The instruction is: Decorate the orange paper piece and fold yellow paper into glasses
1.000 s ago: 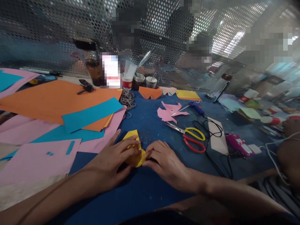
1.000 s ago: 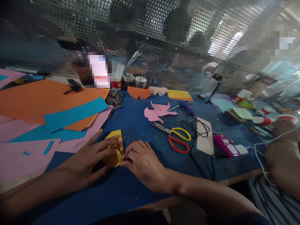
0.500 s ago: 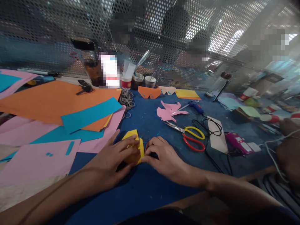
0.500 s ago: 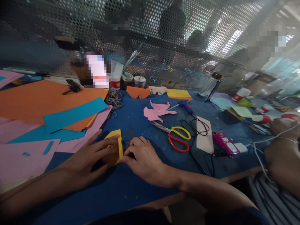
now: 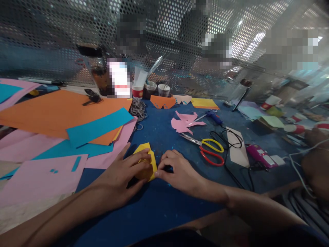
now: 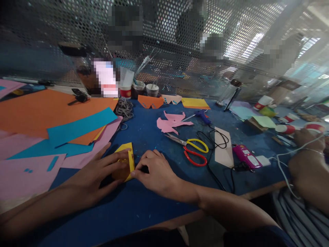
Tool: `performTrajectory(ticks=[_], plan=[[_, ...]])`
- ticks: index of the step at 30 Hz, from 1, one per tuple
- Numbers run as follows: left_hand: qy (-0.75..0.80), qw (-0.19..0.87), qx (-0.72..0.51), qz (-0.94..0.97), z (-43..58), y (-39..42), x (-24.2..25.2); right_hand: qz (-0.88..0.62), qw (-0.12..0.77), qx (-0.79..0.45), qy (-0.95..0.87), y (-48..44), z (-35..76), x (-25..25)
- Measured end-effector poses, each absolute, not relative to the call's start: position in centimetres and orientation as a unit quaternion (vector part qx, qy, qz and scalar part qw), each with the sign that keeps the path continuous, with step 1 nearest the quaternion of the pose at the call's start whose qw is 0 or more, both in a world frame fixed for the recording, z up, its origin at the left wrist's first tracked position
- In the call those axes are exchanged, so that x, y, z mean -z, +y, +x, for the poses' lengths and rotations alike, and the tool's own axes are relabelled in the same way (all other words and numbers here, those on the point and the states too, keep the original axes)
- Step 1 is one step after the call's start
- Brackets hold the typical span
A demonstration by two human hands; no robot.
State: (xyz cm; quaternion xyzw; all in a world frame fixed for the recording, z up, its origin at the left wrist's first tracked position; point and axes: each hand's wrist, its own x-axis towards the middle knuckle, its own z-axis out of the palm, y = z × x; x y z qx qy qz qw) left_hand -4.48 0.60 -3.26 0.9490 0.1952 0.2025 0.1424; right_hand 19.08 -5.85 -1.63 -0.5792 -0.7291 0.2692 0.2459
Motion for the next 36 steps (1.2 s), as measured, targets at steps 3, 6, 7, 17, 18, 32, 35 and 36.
performTrajectory(ticks=[3,6,7,17,18,32,35,36], plan=[[0.2,0.139,-0.196,0.95,-4.41,0.56,3.35,-0.584,0.251,-0.269,-0.724,-5.89,19.02,1.57],[0.205,0.141,-0.196,0.948,-4.48,0.54,3.59,-0.583,0.246,-0.264,-0.728,-5.95,19.0,1.45],[0.206,0.144,-0.199,0.947,-4.52,0.53,3.68,-0.582,0.244,-0.263,-0.73,-5.99,19.01,1.42],[0.195,0.139,-0.226,0.944,-4.62,0.5,3.8,-0.573,0.247,-0.255,-0.738,-6.04,18.96,1.66],[0.194,0.138,-0.225,0.945,-4.59,0.51,3.76,-0.573,0.246,-0.256,-0.739,-5.98,18.95,1.65],[0.192,0.127,-0.214,0.949,-4.57,0.62,3.62,-0.573,0.219,-0.247,-0.75,-6.19,18.91,1.64],[0.199,0.135,-0.21,0.947,-4.62,0.51,3.73,-0.576,0.209,-0.242,-0.752,-6.15,18.88,1.72],[0.203,0.14,-0.205,0.947,-4.64,0.48,3.72,-0.577,0.207,-0.242,-0.752,-6.12,18.89,1.72]])
